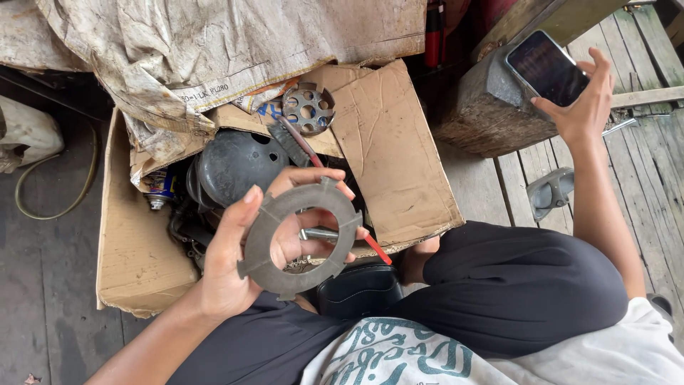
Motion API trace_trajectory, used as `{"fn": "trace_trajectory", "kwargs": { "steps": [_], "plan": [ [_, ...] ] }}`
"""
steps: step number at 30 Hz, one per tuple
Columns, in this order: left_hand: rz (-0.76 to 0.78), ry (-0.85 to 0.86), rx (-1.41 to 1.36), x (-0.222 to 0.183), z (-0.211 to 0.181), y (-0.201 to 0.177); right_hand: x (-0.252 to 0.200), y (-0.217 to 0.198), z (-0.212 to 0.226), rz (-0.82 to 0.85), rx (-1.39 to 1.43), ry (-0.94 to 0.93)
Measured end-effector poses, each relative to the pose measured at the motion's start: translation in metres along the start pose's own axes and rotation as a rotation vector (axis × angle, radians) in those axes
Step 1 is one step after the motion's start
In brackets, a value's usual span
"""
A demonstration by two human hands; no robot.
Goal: Cleaning a circular metal motorcycle part using a toothbrush to remove grime
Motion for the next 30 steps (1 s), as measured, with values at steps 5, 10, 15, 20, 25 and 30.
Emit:
{"fn": "trace_trajectory", "kwargs": {
  "steps": [5,10,15,20,25,30],
  "plan": [
    [0.046,-0.045,0.011,0.003,0.003,-0.001,0.014,-0.002,0.016,-0.101,-0.117,-0.095],
    [0.033,-0.042,-0.022,0.005,0.004,-0.001,0.024,0.007,0.012,-0.116,-0.137,-0.082],
    [0.04,-0.031,-0.016,0.005,0.002,-0.001,0.022,0.007,0.012,-0.111,-0.114,-0.097],
    [0.013,-0.052,-0.014,0.003,0.0,-0.001,0.024,0.008,0.01,-0.111,-0.123,-0.094],
    [0.023,-0.032,-0.032,0.002,0.0,-0.001,0.024,0.001,0.014,-0.083,-0.094,-0.078],
    [-0.006,-0.034,-0.024,0.0,-0.001,-0.003,0.019,-0.003,0.02,0.05,0.048,0.02]
  ]
}}
Point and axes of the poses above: each hand's wrist, its own x-axis towards the middle knuckle, its own y-axis out of the palm, z = x × y, the point moved 4 cm from there along x, towards the middle knuckle, and after that the axes turned 7 degrees about z, right-handed, at the moved point
